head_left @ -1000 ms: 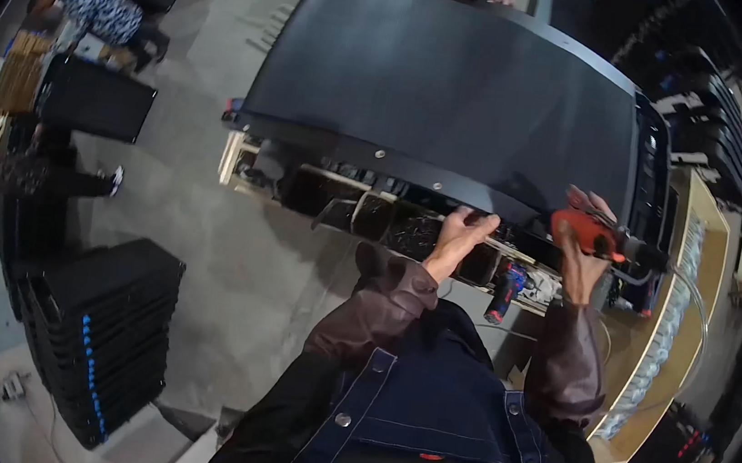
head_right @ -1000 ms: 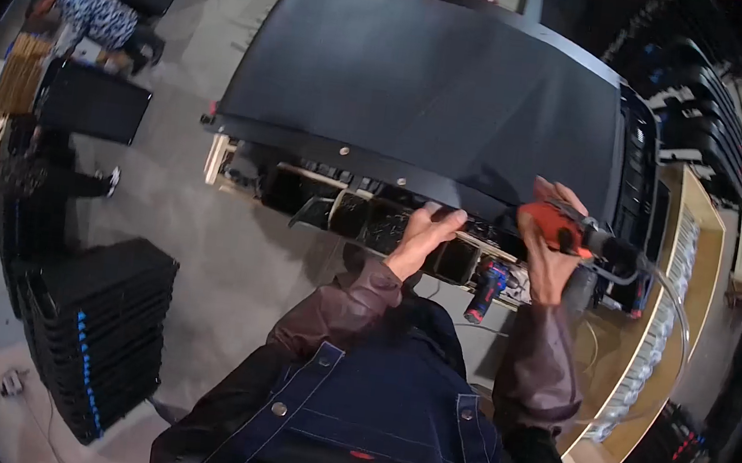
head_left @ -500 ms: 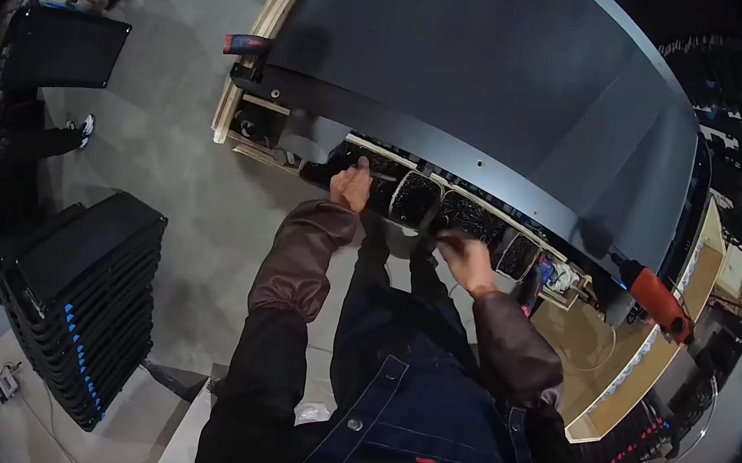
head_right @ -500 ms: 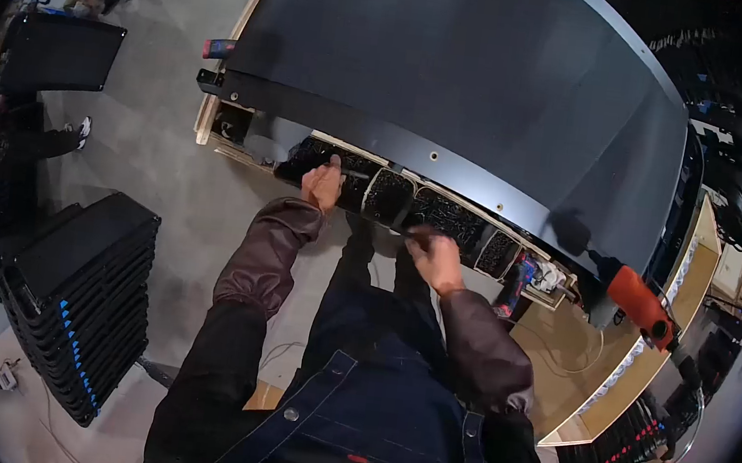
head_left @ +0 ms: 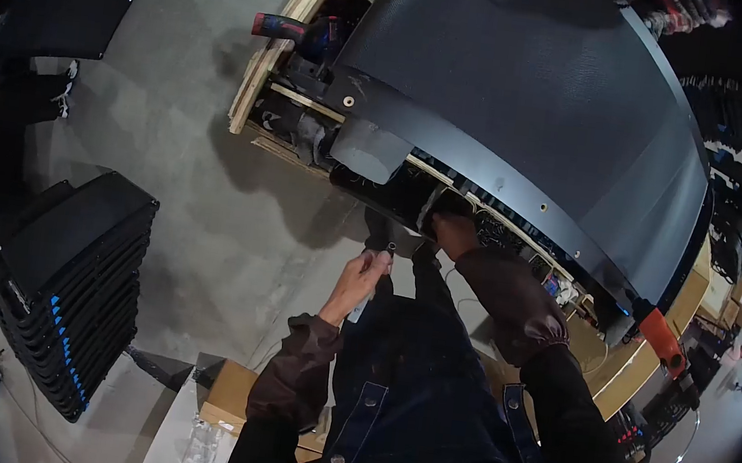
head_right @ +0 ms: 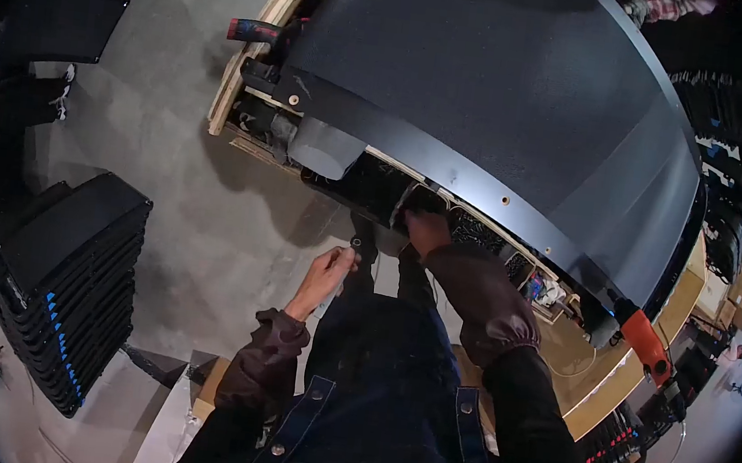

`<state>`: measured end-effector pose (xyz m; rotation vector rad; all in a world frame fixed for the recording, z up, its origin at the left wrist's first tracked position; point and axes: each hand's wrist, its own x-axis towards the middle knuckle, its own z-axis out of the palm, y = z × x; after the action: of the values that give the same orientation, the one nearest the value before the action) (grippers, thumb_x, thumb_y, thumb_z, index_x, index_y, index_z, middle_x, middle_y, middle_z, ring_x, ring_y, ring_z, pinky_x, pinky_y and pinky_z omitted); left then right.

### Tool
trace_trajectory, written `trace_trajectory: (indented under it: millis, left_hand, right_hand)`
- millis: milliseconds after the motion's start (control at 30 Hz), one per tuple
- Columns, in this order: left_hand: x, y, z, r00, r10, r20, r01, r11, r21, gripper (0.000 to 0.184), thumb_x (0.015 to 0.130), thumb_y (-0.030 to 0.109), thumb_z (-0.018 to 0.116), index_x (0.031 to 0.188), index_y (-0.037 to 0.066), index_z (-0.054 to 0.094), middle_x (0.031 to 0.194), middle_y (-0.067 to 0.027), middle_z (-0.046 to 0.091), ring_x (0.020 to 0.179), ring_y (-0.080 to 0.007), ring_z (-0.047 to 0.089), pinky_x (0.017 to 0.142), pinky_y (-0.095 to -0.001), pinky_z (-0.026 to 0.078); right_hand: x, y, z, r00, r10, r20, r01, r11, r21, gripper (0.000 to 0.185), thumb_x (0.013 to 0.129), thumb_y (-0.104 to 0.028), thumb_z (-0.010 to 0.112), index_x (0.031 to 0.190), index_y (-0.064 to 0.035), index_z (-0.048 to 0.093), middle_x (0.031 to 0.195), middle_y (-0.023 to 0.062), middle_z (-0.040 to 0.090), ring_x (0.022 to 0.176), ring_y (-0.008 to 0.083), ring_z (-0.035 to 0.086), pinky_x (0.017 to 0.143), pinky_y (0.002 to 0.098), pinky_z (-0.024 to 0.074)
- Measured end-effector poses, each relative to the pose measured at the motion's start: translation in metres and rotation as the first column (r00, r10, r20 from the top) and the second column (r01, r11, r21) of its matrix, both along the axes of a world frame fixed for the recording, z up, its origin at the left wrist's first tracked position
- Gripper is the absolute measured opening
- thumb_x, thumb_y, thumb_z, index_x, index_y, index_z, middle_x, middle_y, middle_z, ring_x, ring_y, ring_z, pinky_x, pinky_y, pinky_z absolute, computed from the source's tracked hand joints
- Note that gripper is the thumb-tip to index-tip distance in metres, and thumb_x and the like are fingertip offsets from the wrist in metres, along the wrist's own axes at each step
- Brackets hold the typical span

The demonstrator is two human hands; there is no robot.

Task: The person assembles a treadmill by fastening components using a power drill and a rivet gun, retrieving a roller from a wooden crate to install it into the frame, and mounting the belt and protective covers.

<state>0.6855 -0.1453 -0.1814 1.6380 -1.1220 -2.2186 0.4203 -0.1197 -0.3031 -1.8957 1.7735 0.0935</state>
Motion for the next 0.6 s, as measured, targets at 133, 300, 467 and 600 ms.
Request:
trace_trajectory:
  millis: [133, 300, 467, 600]
  left_hand:
    - [-0.014, 0.009, 0.003, 0.987, 0.086, -0.137, -0.084, 0.996, 0.016, 0.039, 0.105, 0.038, 0.054, 0.106, 0.0, 0.061, 0.088, -0.0045, 0.062, 0.061, -0.0092, 0.054, 0.053, -0.0244, 0.043]
    - [-0.049, -0.001, 0.024, 0.954, 0.015, -0.299, -0.036, 0.997, -0.064, 0.029, 0.105, 0.028, 0.056, 0.111, 0.0, 0.059, 0.084, -0.0033, 0.059, 0.057, -0.0078, 0.052, 0.052, -0.0241, 0.043]
    - [-0.094, -0.004, 0.08, 0.91, -0.065, -0.41, -0.014, 0.982, -0.187, 0.031, 0.103, 0.03, 0.061, 0.108, 0.001, 0.055, 0.083, -0.0026, 0.056, 0.059, -0.0085, 0.053, 0.053, -0.0244, 0.044]
    - [-0.13, 0.014, 0.119, 0.871, -0.154, -0.467, 0.015, 0.957, -0.289, 0.022, 0.104, 0.023, 0.059, 0.106, 0.002, 0.054, 0.084, -0.0026, 0.056, 0.062, -0.0087, 0.056, 0.055, -0.0245, 0.044]
  right_hand:
    - [-0.003, 0.001, 0.002, 0.991, -0.093, 0.095, 0.102, 0.99, -0.095, 0.017, 0.091, -0.023, 0.066, 0.091, -0.0073, 0.072, 0.084, 0.0163, 0.07, 0.074, 0.0296, 0.071, 0.067, 0.0438, 0.056]
    - [-0.007, 0.007, 0.089, 0.084, -0.728, 0.68, 0.634, 0.565, 0.528, 0.017, 0.092, -0.014, 0.075, 0.101, 0.0011, 0.073, 0.085, 0.0033, 0.069, 0.073, 0.011, 0.064, 0.064, 0.027, 0.0522]
    - [-0.015, 0.035, 0.232, -0.082, -0.541, 0.837, 0.673, 0.589, 0.447, 0.015, 0.092, -0.006, 0.073, 0.103, 0.0034, 0.072, 0.091, 0.009, 0.069, 0.078, 0.0151, 0.067, 0.068, 0.0274, 0.0548]
    - [-0.033, 0.063, 0.275, 0.155, -0.325, 0.933, 0.76, 0.642, 0.098, 0.016, 0.087, 0.001, 0.075, 0.102, 0.0033, 0.073, 0.095, 0.0117, 0.07, 0.08, 0.0178, 0.067, 0.07, 0.0285, 0.0542]
